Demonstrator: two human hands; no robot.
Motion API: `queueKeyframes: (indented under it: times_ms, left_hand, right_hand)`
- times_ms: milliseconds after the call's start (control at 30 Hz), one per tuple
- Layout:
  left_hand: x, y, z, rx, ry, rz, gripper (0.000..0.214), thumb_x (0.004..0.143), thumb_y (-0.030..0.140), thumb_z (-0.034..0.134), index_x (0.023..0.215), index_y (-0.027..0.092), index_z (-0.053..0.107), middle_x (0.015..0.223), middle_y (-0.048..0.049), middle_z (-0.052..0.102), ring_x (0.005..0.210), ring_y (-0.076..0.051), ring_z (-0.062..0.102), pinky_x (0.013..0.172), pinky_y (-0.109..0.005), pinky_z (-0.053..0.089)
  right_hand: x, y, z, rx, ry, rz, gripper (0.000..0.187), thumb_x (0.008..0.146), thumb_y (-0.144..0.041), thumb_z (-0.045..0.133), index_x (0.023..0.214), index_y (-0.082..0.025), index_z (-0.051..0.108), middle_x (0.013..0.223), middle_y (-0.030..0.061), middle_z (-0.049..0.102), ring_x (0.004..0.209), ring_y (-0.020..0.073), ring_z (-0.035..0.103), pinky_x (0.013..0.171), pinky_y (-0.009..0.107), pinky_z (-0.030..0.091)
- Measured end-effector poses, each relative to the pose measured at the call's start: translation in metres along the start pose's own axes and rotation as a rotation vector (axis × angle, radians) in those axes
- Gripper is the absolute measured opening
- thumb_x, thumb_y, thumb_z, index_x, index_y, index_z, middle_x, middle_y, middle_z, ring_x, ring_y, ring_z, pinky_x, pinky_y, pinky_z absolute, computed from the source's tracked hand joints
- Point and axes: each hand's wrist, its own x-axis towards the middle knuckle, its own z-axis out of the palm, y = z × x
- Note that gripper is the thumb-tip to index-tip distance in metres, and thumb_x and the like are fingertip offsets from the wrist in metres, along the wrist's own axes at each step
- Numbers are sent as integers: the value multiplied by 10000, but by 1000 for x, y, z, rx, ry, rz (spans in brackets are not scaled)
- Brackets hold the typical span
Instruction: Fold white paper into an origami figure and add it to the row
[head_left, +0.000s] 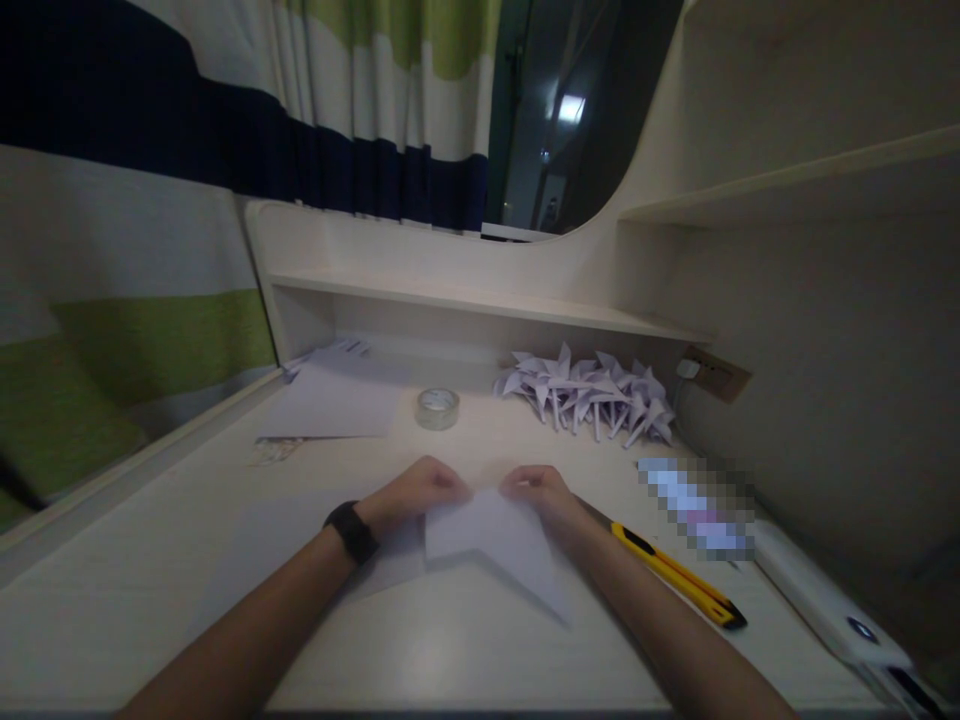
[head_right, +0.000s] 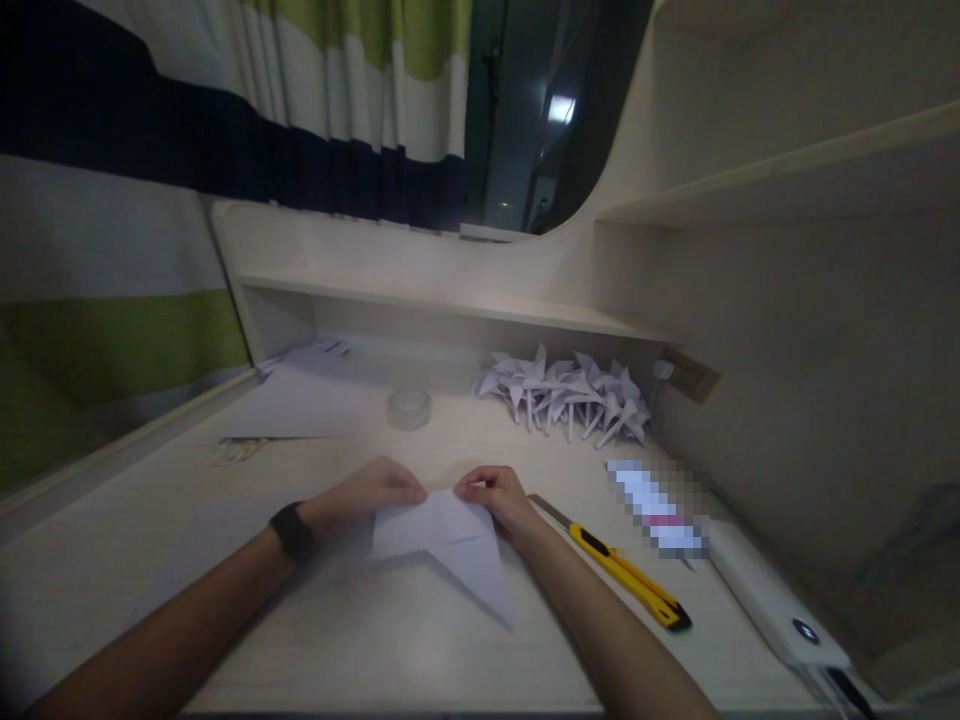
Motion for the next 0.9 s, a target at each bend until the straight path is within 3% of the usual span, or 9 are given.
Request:
queueKeyframes:
  times_ms: [233, 467, 900]
  left_hand:
    - [0, -4, 5, 62, -160, 81, 358, 788, 448, 638, 709, 109, 722, 613, -25, 622, 563, -126, 496, 537, -235, 351]
    - [0, -2, 14, 84, -210, 116, 369, 821, 443, 598, 689, 111, 689, 567, -1, 558, 523, -107, 431, 492, -223, 287]
    - [-3, 2, -3, 75, -152, 113, 354, 819, 435, 611, 756, 105, 719, 643, -38, 637, 570, -130, 508, 549, -231, 375]
  right_hand:
    - [-1, -6, -12, -195, -229, 30, 217, 499, -304, 812, 599, -134, 722, 561, 10, 645, 530, 112, 515, 535, 239, 355]
    - [-7, -13, -11, -416, -378, -49, 234, 618, -380, 769, 654, -149, 755, 560, -2, 645, 535, 110, 482, 543, 240, 355]
    - [-9, -29, -22, -341, -328, 51, 183, 587, -314, 733, 531, -140, 718, 420, -11, 556, 391, 72, 383, 402, 213, 283]
